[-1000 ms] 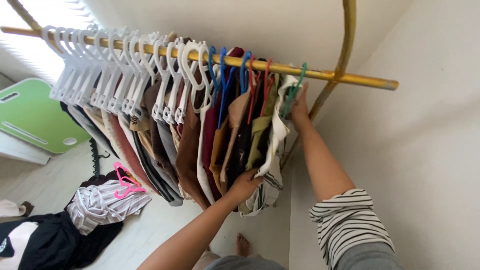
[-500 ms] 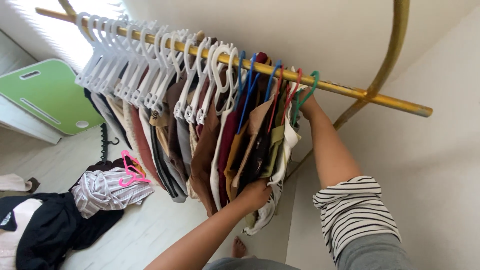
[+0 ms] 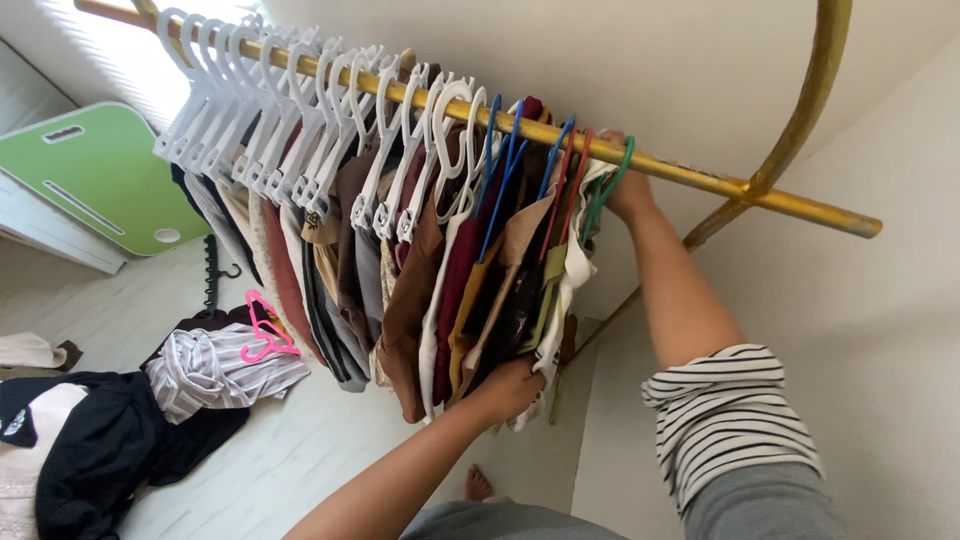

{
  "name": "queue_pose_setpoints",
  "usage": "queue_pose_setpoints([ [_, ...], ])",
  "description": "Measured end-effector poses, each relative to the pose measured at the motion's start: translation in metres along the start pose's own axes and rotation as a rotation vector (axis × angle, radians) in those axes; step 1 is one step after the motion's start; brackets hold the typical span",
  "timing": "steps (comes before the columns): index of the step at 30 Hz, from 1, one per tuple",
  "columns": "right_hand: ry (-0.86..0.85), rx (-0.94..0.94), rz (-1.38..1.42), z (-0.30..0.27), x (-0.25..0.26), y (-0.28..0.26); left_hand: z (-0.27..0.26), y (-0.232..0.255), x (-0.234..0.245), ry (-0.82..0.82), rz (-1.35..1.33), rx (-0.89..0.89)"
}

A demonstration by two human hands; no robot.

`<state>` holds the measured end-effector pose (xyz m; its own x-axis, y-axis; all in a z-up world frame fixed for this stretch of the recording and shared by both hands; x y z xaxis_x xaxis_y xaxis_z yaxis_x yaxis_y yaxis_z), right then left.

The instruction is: The person is hanging clothes onto hangers and placing them on a garment rack.

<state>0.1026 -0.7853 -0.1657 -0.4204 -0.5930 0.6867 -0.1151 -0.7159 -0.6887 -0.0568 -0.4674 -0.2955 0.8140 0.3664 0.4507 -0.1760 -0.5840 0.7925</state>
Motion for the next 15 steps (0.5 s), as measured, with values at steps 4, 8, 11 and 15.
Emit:
queue_pose_setpoints([
  [4, 0.204, 0.233, -0.364, -0.024, 0.035, -0.022, 0.015, -0.015, -0.014, -0.085, -0.091, -0.031],
  [8, 0.626, 0.315, -0.746, -0.059, 0.069, -0.068, 0.019, -0.014, -0.021, -0.179, -0.114, -0.130],
  [11, 0.643, 0.219, -0.950, -0.053, 0.069, -0.053, 0.018, -0.008, -0.014, -0.203, -0.202, -0.161],
  [15, 0.519, 0.064, -0.822, -0.057, 0.066, -0.044, 0.012, -0.014, -0.007, -0.229, -0.211, -0.100],
])
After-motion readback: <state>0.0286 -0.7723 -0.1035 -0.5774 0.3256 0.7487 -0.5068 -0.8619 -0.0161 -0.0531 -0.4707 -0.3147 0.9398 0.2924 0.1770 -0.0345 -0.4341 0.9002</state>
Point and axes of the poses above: each hand's wrist, its own z-axis towards the middle knuckle, its own x-axis out of the back of the hand, y = z × x, the point moved 6 cm from there along z, towards the middle knuckle
